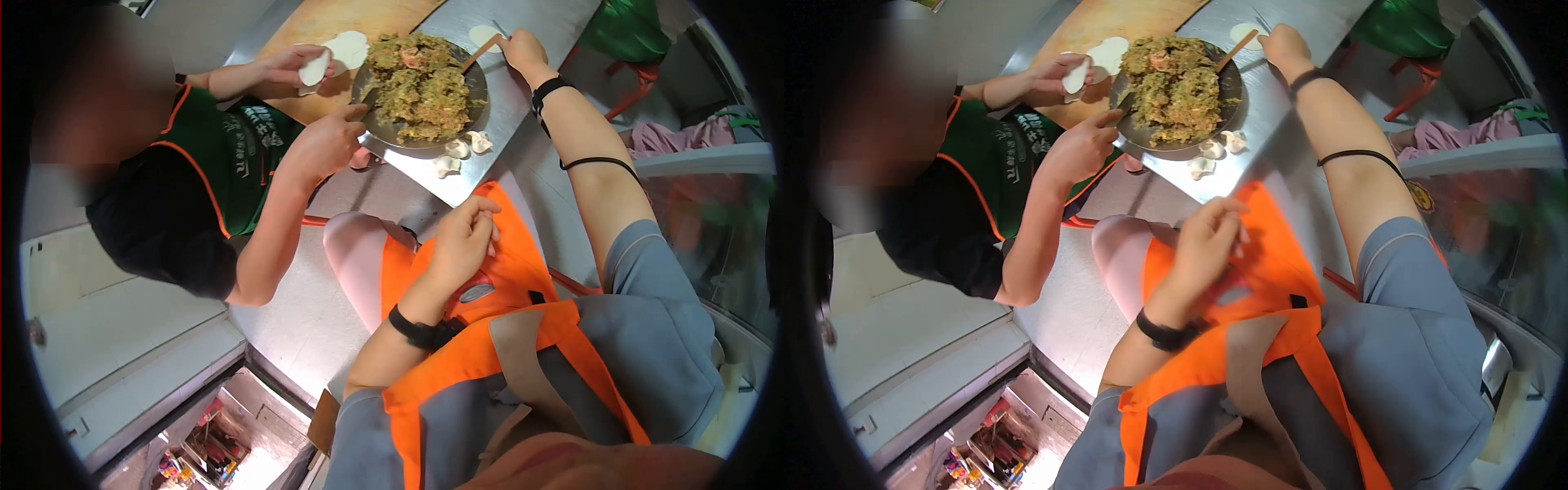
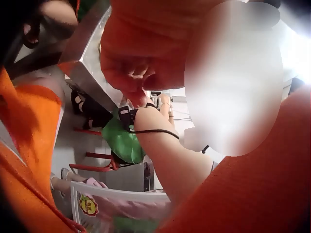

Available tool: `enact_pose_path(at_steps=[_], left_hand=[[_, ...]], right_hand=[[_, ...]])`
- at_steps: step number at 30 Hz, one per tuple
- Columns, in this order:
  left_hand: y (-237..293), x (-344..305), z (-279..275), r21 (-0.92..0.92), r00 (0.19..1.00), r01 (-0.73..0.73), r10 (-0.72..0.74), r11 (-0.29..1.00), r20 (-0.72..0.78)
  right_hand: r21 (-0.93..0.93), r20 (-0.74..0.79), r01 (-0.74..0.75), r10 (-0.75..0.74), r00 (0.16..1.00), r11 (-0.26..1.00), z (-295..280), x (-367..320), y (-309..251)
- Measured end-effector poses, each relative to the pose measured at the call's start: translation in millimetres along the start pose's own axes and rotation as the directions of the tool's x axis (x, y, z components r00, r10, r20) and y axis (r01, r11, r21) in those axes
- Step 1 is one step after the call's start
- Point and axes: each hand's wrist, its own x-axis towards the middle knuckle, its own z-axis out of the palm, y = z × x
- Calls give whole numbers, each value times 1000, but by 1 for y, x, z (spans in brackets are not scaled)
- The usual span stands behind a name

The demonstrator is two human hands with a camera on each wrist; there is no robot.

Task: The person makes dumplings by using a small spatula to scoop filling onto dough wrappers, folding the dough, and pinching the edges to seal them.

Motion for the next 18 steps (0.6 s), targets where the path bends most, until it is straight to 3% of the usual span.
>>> enact_pose_path(at_steps=[4, 7, 10, 12, 14, 16, 18], left_hand=[[-2, -11, -5, -2, 997, 6, -6, 1000, -71], [-5, -9, -9, -71, 993, -15, 6, 997, -122], [-9, -1, -9, -131, 991, -40, 23, 991, -131], [-11, 6, -6, -228, 997, 2, -20, 974, -79], [-9, 12, -2, -359, 997, 41, -63, 932, -50], [-1, 18, 7, -522, 994, 67, -104, 850, -42], [-2, 23, 3, -741, 996, 50, -87, 670, -12]], right_hand=[[-15, 45, 27, -26, 999, 1000, 12, 14, -3], [165, -88, 15, -1, 996, 986, 4, -4, 5], [474, -124, 21, 43, 991, 880, -29, -57, 10], [584, -188, 94, 22, 982, 806, -53, -106, 5], [689, -206, 165, -28, 978, 706, -83, -164, -20], [725, -72, 200, -216, 974, 659, -93, -210, -29], [667, 57, 302, -450, 891, 681, -103, -246, -44]])
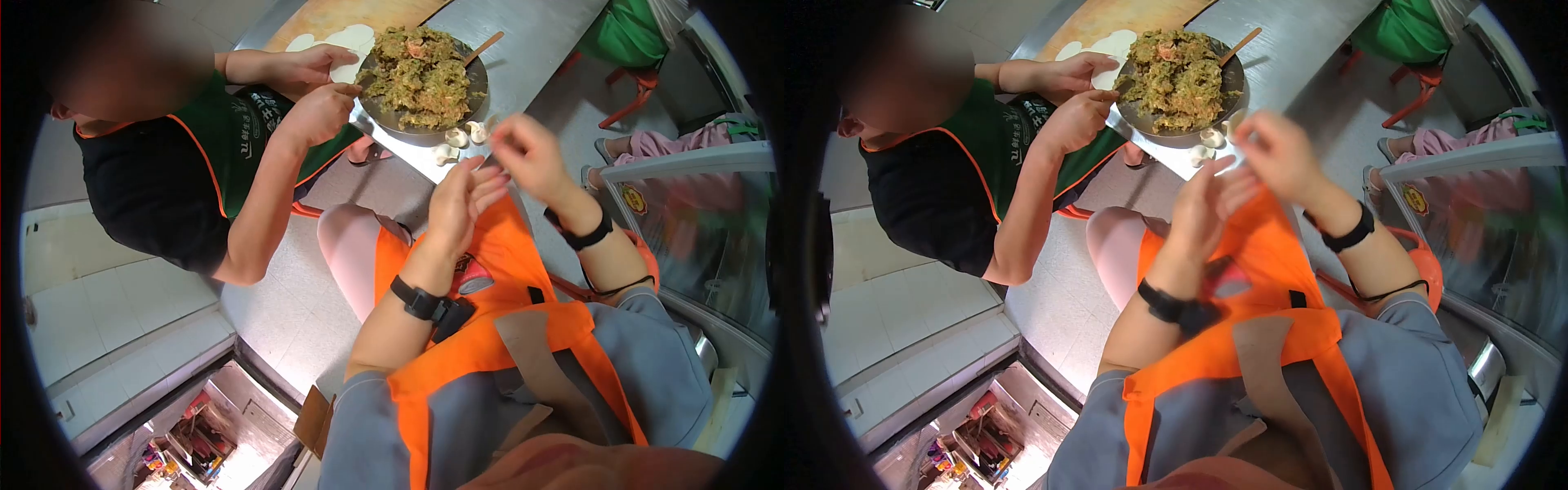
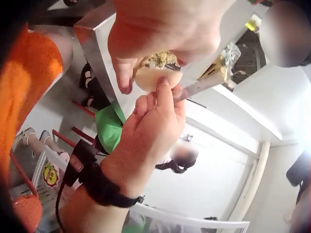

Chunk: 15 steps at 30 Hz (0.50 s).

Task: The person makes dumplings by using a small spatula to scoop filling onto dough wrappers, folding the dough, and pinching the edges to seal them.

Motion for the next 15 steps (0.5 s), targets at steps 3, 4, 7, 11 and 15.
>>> enact_pose_path(at_steps=[3, 4, 7, 11, 15], left_hand=[[9, 1, -9, -124, 997, -73, 68, 990, -47], [13, 0, -14, -114, 991, -112, 104, 987, -80], [25, -3, -26, 79, 984, -89, 100, 993, -149], [30, 14, -45, 229, 950, -135, 192, 964, -248], [43, 47, -48, 228, 942, -175, 230, 958, -245]], right_hand=[[3, 213, 175, -172, 962, 985, 13, -10, -30], [-120, 167, 216, -195, 967, 969, 15, -8, -28], [-472, 122, 268, -238, 963, 840, 19, 13, -12], [-609, 133, 245, -207, 969, 754, 29, 29, -1], [-544, 213, 246, -151, 965, 802, 37, 38, 10]])
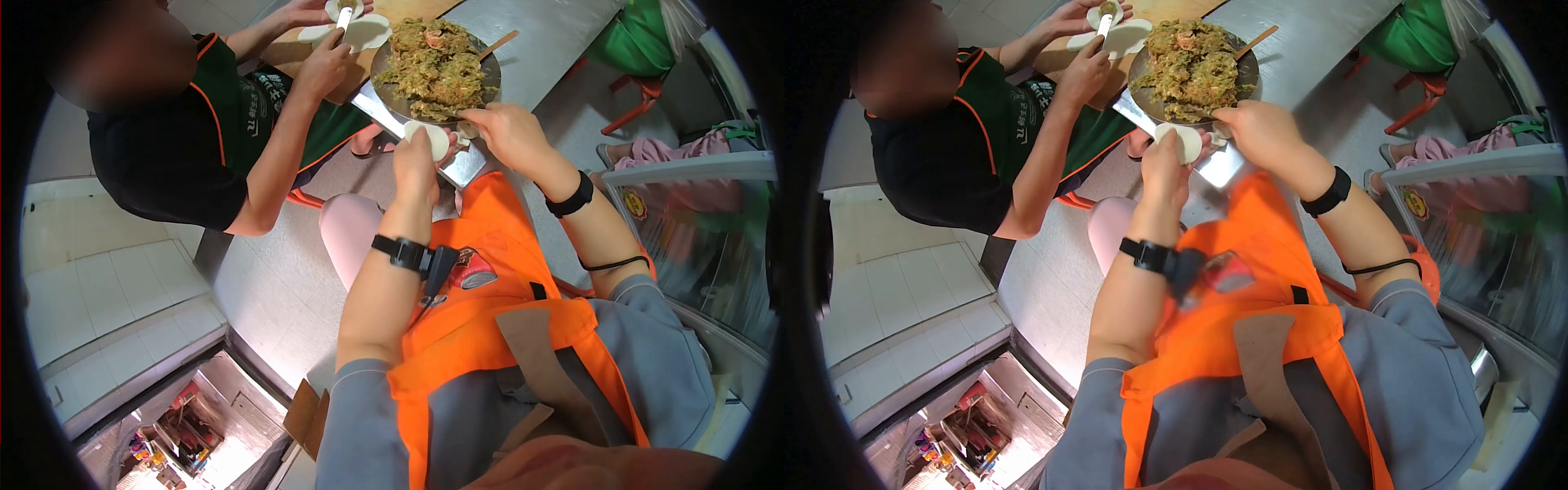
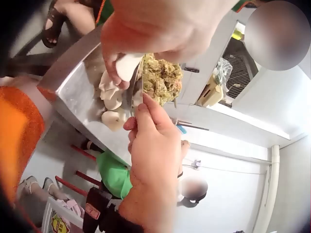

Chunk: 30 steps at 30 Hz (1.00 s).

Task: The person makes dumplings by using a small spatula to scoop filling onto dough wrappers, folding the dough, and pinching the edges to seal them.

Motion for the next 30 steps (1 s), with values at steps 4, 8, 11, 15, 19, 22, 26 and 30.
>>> enact_pose_path(at_steps=[4, 8, 11, 15, 19, 22, 26, 30], left_hand=[[17, 11, 10, -72, 995, 88, -91, 993, -46], [23, 13, 4, -156, 987, 149, -155, 976, -32], [21, 17, -5, -139, 991, 64, -79, 988, -110], [31, 16, -2, 10, 994, 34, -33, 999, -105], [35, 22, -5, 14, 995, 66, -65, 998, -82], [41, 21, -3, 28, 993, 83, -80, 996, -87], [37, 12, -5, -40, 990, 95, -98, 995, -104], [38, -13, -11, -234, 996, 37, -55, 971, -72]], right_hand=[[220, 141, -94, 64, 988, 971, -2, -1, -9], [224, 37, 21, -30, 999, 974, -2, -14, -25], [281, -26, -5, 13, 1000, 960, 6, -10, -19], [181, 12, -116, 115, 993, 977, 12, 11, -17], [283, 35, -107, 101, 994, 953, 24, 14, -23], [350, 53, -115, 103, 993, 930, 18, 4, -36], [145, 48, -112, 106, 993, 983, 22, -23, -53], [289, -23, -47, 56, 998, 956, 17, -33, -62]])
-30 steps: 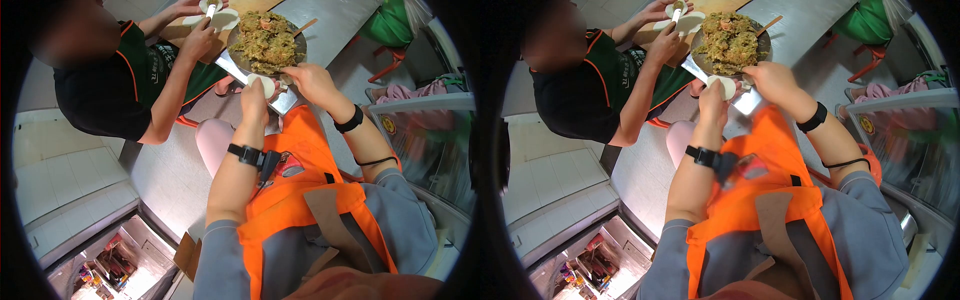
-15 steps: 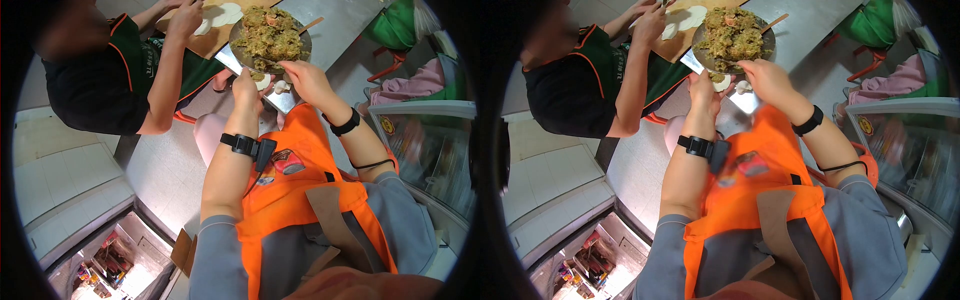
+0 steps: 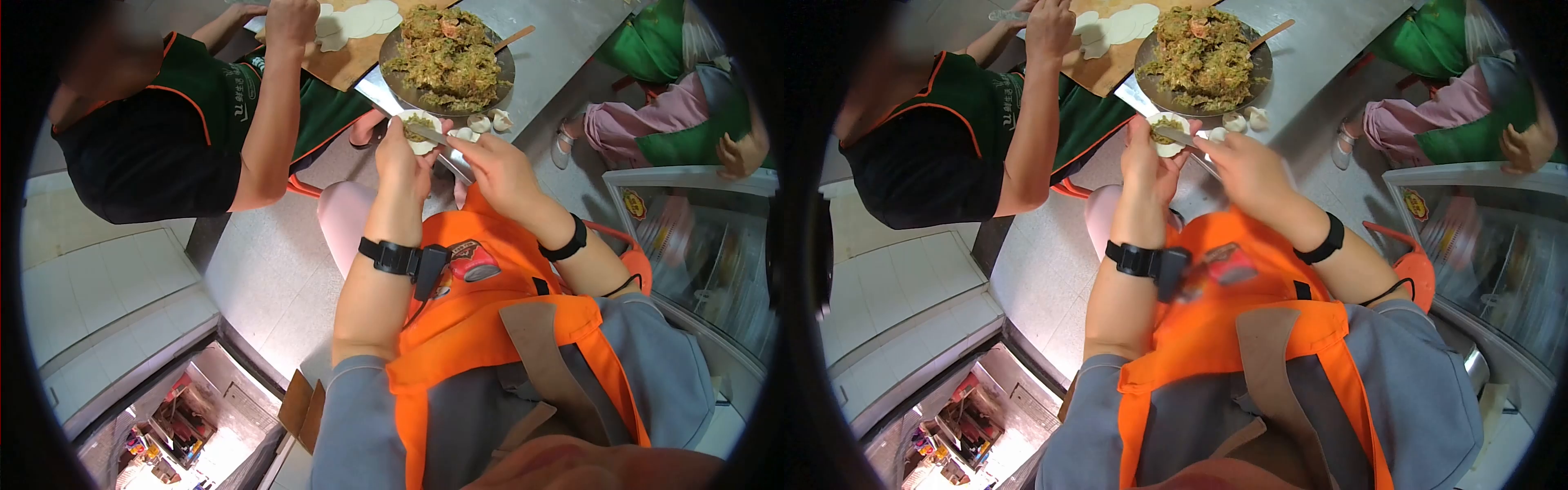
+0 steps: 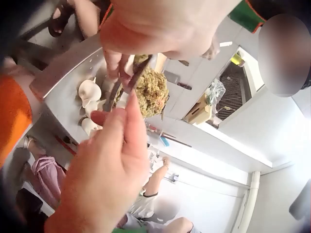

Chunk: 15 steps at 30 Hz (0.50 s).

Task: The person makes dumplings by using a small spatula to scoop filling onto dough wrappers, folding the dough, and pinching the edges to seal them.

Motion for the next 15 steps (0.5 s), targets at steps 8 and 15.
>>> enact_pose_path(at_steps=[8, 15], left_hand=[[-2, -22, -3, -256, 976, 5, 52, 967, 212], [-2, -30, -9, -153, 961, -15, 57, 988, 270]], right_hand=[[531, 312, -419, 290, 905, 737, -20, -14, 1], [77, -127, 86, -76, 989, 993, -45, -13, -6]])
